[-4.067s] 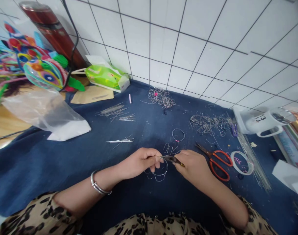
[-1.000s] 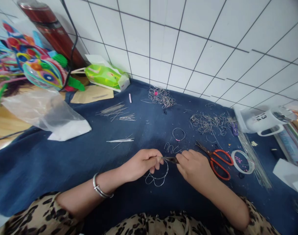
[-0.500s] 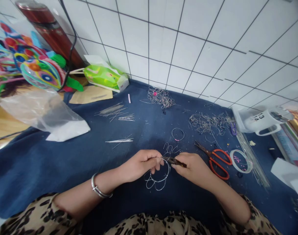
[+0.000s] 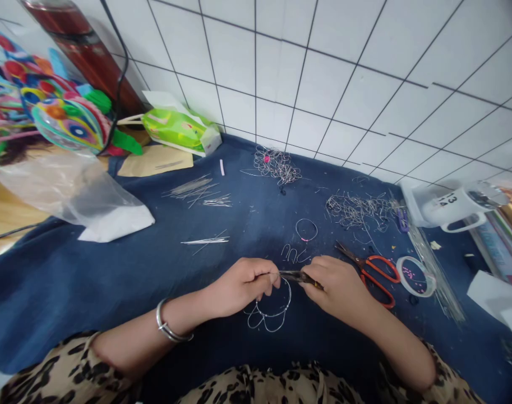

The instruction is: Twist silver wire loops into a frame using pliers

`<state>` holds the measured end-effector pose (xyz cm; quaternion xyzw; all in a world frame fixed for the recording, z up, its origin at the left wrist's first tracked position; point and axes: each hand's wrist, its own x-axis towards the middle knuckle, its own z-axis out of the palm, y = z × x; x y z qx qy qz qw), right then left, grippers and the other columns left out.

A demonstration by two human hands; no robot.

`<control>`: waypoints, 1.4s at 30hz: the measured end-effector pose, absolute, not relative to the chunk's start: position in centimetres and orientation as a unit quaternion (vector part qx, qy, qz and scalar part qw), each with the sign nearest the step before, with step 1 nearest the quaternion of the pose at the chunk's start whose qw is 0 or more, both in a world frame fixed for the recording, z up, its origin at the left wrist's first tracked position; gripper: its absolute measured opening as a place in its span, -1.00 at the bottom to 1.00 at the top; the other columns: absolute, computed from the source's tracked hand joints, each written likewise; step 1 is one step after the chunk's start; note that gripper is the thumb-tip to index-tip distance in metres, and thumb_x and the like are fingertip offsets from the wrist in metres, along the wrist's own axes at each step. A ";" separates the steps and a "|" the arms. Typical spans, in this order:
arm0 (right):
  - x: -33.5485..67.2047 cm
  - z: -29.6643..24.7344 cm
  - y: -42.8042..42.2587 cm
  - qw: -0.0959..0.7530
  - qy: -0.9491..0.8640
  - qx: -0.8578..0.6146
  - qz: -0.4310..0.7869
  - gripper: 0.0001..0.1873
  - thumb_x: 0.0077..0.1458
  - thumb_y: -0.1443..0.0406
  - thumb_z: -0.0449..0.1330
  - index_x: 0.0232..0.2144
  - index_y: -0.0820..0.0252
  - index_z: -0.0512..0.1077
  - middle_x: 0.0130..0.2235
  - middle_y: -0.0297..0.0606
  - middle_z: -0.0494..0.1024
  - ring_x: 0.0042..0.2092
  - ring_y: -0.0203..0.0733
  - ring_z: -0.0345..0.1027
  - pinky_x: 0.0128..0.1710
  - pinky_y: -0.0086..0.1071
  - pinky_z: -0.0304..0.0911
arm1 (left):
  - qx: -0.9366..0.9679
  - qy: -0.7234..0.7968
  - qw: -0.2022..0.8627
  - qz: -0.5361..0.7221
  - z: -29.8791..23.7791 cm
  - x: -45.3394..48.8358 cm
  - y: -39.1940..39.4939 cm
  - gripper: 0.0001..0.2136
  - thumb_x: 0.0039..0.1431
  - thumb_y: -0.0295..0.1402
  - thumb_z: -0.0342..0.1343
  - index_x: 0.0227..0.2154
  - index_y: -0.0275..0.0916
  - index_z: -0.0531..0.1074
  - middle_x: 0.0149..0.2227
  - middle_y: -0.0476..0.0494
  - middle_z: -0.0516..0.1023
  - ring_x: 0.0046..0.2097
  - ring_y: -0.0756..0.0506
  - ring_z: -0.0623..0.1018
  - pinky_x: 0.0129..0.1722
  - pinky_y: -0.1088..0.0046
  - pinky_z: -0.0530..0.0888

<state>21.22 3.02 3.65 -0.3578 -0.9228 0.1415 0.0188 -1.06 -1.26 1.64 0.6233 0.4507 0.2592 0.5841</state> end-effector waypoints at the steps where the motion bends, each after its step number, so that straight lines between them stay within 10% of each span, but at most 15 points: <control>1: 21.3 3.7 3.0 0.019 -0.926 -0.354 0.130 -0.81 0.13 0.26 0.02 -0.48 0.17 0.34 -0.46 -0.35 0.35 -0.37 -0.30 0.15 -0.34 -0.42 -0.01 | 0.631 0.452 0.575 0.257 1.7 -1.0 -1.2 -0.80 0.19 -0.49 -0.15 -0.40 -0.31 0.38 -0.49 0.00 0.38 -0.49 0.08 0.39 -0.50 0.61 0.35; 42: 20.5 4.9 1.5 0.007 -0.932 -0.363 -0.010 -0.90 0.04 0.37 0.07 -0.51 0.16 0.29 -0.49 -0.33 0.33 -0.41 -0.22 0.10 -0.43 -0.34 -0.14 | 0.675 0.500 0.459 0.288 1.8 -0.1 -2.1 -0.80 0.13 -0.56 -0.13 -0.39 -0.31 0.40 -0.47 -0.03 0.43 -0.48 0.06 0.40 -0.49 0.59 0.35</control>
